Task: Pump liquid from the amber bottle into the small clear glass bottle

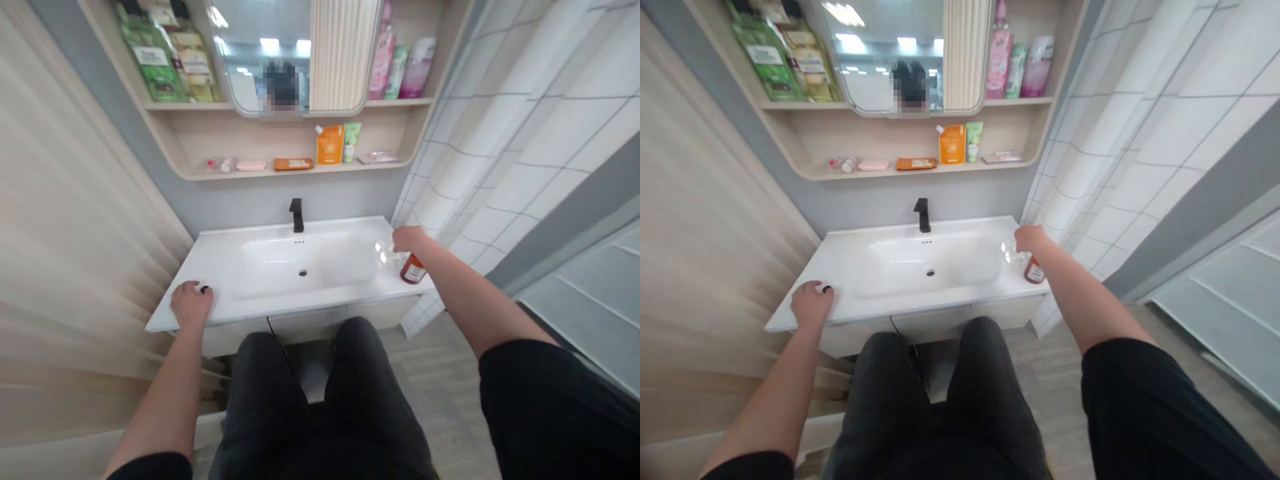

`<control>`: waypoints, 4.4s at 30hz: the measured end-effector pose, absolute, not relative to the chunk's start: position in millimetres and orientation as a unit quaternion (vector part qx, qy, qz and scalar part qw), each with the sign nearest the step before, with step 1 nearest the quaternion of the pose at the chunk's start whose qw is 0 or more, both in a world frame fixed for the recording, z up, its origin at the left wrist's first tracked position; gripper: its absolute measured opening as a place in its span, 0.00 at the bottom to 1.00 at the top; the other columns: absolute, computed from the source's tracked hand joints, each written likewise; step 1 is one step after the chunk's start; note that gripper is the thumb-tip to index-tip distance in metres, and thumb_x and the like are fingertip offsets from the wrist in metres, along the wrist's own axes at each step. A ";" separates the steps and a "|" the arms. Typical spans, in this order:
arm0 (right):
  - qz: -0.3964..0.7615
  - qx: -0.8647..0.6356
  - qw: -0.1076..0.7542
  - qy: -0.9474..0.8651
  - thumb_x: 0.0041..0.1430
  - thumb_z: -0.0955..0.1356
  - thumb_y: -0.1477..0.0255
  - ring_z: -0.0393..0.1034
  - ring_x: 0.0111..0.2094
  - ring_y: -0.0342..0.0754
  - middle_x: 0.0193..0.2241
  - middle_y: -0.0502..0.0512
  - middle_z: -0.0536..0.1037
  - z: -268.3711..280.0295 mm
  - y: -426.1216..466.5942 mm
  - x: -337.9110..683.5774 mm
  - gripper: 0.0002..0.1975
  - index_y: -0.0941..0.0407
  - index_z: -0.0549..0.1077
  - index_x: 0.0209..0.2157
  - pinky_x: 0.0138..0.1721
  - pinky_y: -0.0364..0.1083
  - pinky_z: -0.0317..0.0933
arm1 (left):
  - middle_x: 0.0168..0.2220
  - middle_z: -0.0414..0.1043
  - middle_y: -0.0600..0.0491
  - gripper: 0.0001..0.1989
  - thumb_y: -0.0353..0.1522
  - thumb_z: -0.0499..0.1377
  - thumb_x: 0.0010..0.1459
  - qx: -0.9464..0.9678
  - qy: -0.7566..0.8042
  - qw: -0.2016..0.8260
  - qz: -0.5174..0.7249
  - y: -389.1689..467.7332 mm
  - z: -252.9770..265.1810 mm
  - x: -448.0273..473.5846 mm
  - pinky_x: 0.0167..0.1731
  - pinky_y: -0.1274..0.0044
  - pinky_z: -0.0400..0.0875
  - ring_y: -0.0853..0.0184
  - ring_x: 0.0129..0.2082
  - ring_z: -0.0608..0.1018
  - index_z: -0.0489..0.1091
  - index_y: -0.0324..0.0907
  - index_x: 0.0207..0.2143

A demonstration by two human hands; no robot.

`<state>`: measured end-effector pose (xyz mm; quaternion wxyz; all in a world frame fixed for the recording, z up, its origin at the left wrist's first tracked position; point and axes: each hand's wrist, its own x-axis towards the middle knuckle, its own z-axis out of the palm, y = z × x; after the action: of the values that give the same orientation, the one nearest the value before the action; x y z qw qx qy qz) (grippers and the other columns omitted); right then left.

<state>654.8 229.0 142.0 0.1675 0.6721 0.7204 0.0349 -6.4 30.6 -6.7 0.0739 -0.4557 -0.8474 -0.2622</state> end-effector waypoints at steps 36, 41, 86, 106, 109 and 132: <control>-0.559 0.257 -0.416 0.670 0.41 0.88 0.57 0.79 0.51 0.57 0.53 0.58 0.81 43.8 23.0 444.4 0.43 0.51 0.75 0.57 0.55 0.54 0.74 | 0.57 0.73 0.43 0.33 0.44 0.74 0.56 -0.654 -0.409 -0.355 -0.529 -34.2 42.1 218.3 0.62 0.59 0.74 0.50 0.61 0.77 0.77 0.45 0.62; -0.540 0.288 -0.422 0.669 0.41 0.88 0.60 0.78 0.49 0.55 0.51 0.55 0.80 37.1 6.5 448.6 0.42 0.51 0.72 0.55 0.52 0.52 0.74 | 0.69 0.68 0.43 0.34 0.48 0.68 0.65 -0.655 -0.369 -0.415 -0.513 -36.2 51.9 209.7 0.68 0.57 0.69 0.49 0.67 0.73 0.72 0.51 0.70; -0.539 0.303 -0.430 0.658 0.40 0.88 0.59 0.79 0.49 0.55 0.51 0.55 0.82 23.1 -13.5 448.7 0.42 0.51 0.75 0.55 0.54 0.54 0.73 | 0.55 0.80 0.45 0.45 0.36 0.80 0.48 -0.615 -0.368 -0.474 -0.512 -40.2 62.7 231.8 0.63 0.61 0.71 0.55 0.56 0.81 0.70 0.47 0.68; -0.549 0.310 -0.427 0.648 0.37 0.88 0.57 0.79 0.51 0.56 0.52 0.55 0.82 14.2 -10.7 448.0 0.44 0.50 0.75 0.56 0.56 0.55 0.73 | 0.55 0.79 0.45 0.40 0.35 0.79 0.49 -0.645 -0.399 -0.432 -0.489 -41.4 69.6 233.5 0.64 0.60 0.71 0.54 0.57 0.80 0.73 0.47 0.64; -0.550 0.301 -0.423 0.655 0.38 0.88 0.59 0.79 0.51 0.56 0.52 0.56 0.82 15.4 -10.2 448.2 0.43 0.51 0.75 0.55 0.56 0.54 0.73 | 0.51 0.81 0.47 0.38 0.35 0.78 0.50 -0.640 -0.406 -0.440 -0.482 -41.1 69.7 234.5 0.62 0.61 0.73 0.56 0.52 0.82 0.74 0.46 0.64; -0.526 0.324 -0.422 0.664 0.39 0.88 0.59 0.79 0.51 0.57 0.51 0.56 0.82 6.8 -10.0 446.9 0.42 0.51 0.76 0.56 0.55 0.55 0.74 | 0.45 0.82 0.50 0.18 0.35 0.72 0.61 -0.698 -0.462 -0.241 -0.491 -44.2 115.7 215.4 0.46 0.70 0.79 0.63 0.40 0.83 0.83 0.47 0.54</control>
<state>446.9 -10.0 6.8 -0.4223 0.3241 0.6636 -0.5256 215.4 -44.2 115.7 -0.2412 -0.6980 -0.4619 -0.4912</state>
